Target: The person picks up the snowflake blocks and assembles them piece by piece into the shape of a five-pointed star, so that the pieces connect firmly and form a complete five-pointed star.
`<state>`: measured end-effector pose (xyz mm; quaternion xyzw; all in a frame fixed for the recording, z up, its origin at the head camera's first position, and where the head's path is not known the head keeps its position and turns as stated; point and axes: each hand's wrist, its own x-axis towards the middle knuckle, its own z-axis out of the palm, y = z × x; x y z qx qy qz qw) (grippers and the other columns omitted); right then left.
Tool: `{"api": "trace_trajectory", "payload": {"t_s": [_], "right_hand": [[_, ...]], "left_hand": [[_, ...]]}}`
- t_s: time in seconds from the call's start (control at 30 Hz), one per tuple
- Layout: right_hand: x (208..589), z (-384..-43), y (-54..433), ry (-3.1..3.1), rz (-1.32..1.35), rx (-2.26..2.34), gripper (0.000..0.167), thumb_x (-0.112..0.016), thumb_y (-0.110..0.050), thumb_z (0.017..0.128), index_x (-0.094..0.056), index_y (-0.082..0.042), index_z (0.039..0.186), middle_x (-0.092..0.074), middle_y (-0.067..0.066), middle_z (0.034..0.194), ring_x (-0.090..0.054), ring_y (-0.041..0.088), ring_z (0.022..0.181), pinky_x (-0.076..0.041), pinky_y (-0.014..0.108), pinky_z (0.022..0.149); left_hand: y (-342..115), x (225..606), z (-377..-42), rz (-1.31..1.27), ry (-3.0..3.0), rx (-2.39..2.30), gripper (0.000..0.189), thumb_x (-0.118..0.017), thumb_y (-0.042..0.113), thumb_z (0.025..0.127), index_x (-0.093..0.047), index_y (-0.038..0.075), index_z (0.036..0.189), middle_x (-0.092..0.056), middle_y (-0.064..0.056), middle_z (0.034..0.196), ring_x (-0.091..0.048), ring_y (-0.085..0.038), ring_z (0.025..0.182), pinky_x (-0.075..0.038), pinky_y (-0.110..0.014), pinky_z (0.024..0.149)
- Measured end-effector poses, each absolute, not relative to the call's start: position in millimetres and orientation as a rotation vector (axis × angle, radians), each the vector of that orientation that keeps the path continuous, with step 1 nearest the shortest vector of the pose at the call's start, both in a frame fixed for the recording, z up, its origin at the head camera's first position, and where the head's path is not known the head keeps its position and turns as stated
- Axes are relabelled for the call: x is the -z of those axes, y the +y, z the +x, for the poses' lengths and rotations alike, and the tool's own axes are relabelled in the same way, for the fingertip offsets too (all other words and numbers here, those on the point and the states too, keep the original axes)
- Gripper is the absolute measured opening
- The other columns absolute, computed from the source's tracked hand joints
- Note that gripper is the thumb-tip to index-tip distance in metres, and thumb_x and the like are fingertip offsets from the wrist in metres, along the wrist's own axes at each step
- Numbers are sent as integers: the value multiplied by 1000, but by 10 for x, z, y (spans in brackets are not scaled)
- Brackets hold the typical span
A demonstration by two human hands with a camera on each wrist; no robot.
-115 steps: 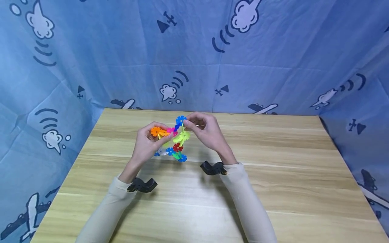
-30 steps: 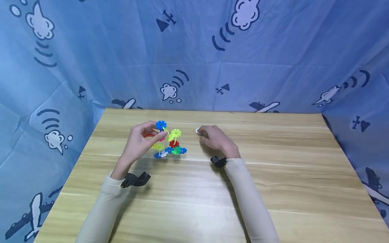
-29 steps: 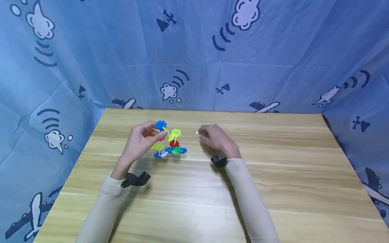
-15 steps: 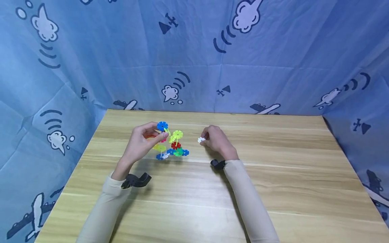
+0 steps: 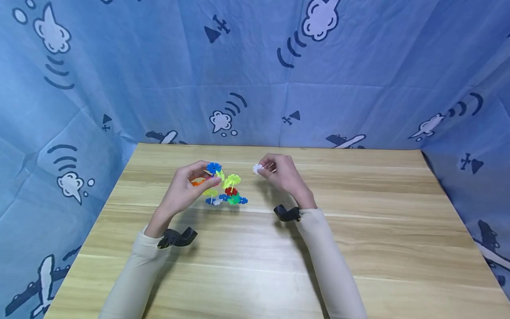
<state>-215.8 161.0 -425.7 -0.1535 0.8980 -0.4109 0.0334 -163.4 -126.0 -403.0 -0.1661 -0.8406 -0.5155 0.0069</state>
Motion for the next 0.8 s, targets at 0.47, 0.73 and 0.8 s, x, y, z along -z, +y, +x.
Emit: {"api": "trace_trajectory", "payload": {"t_s": [0.47, 0.73, 0.8], "right_hand": [[3891, -1871, 1308, 2604, -576, 1661, 17, -78, -26, 95, -76, -10, 102, -73, 7, 96, -66, 22, 86, -60, 26, 74], [3957, -1823, 1160, 2581, -698, 1618, 13, -77, -25, 96, -75, -12, 100, -74, 4, 99, -69, 19, 92, -61, 40, 91], [3960, -1820, 1153, 2585, -723, 1592, 12, -77, -23, 96, -74, -12, 99, -74, 4, 97, -68, 19, 91, -62, 41, 89]], "left_hand": [[-1202, 4038, -1614, -582, -2614, 1627, 29, -81, 28, 93, -73, 16, 117, -76, -2, 113, -77, -24, 103, -61, -51, 96], [-1183, 4061, -1609, -613, -2575, 1675, 27, -81, 27, 93, -74, 16, 117, -77, -2, 107, -77, -20, 96, -62, -47, 91], [-1186, 4056, -1608, -611, -2560, 1699, 26, -81, 27, 93, -74, 16, 116, -77, -3, 106, -76, -20, 95, -62, -47, 90]]}}
